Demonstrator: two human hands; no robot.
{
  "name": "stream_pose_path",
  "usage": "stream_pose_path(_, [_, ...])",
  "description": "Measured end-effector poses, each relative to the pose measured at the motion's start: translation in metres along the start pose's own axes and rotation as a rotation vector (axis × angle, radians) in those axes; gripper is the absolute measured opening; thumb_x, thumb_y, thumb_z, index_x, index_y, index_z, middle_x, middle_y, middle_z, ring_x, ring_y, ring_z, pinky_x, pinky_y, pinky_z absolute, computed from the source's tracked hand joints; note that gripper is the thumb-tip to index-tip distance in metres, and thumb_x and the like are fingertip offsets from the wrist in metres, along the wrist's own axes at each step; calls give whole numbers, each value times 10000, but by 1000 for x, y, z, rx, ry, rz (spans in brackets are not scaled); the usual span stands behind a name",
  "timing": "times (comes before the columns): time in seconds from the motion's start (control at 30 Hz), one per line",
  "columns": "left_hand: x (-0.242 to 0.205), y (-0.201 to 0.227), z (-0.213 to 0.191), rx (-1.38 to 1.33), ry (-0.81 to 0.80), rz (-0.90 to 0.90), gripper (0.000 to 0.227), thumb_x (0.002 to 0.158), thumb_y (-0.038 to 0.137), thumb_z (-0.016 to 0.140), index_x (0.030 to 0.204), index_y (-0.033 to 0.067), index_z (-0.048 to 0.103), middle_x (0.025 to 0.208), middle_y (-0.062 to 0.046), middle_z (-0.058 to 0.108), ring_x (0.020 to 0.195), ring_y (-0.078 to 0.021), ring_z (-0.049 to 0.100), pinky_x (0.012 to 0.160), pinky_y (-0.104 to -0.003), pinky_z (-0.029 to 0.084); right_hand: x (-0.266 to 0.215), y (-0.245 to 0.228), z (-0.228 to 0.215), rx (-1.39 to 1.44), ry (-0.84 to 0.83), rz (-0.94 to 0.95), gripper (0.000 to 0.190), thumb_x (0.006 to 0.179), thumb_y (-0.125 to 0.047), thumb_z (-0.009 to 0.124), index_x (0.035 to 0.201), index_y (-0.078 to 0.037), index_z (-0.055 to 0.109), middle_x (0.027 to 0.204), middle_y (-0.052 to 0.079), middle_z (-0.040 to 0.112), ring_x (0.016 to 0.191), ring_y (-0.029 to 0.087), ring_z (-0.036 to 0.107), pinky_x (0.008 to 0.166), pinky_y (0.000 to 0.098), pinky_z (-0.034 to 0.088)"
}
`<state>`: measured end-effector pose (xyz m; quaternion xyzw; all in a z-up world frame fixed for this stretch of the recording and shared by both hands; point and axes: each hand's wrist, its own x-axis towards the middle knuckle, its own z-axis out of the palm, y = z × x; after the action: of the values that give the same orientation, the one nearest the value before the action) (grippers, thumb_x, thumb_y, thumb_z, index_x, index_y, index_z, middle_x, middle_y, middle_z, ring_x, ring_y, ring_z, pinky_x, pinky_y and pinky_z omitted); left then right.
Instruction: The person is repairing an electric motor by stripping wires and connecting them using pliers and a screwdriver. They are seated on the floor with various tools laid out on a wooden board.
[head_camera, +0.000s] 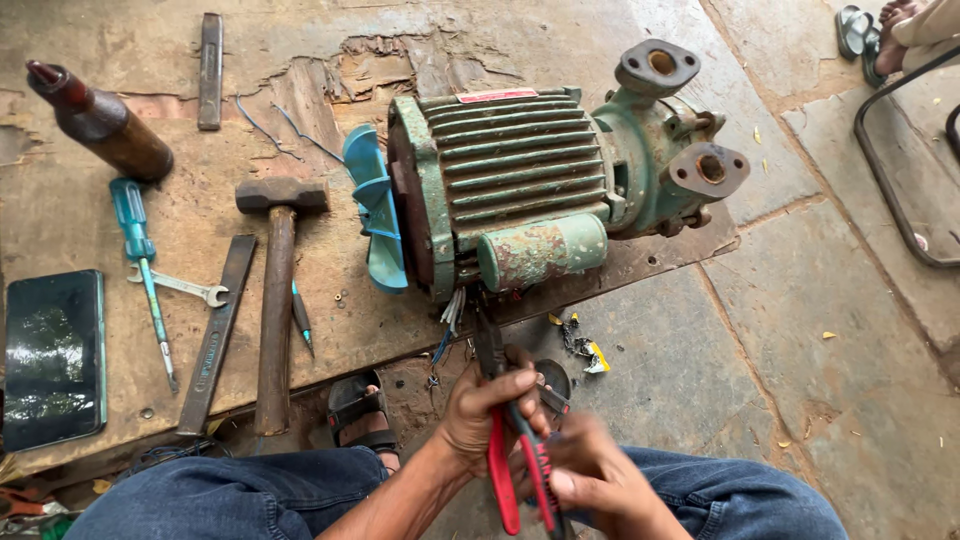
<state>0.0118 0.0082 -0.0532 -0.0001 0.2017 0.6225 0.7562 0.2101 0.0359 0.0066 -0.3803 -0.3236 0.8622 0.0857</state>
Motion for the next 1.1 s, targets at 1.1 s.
stream_pose_path(1.1, [2,3,11,-91,-254,7,569,732,340,509,1215,40,490,749,-162,597,755,-311,622,898,-518,494,1,28,32,613,-177,114,400,756,26,612,1091,-123,451,1031,243,638,947,345,714,866,443,574])
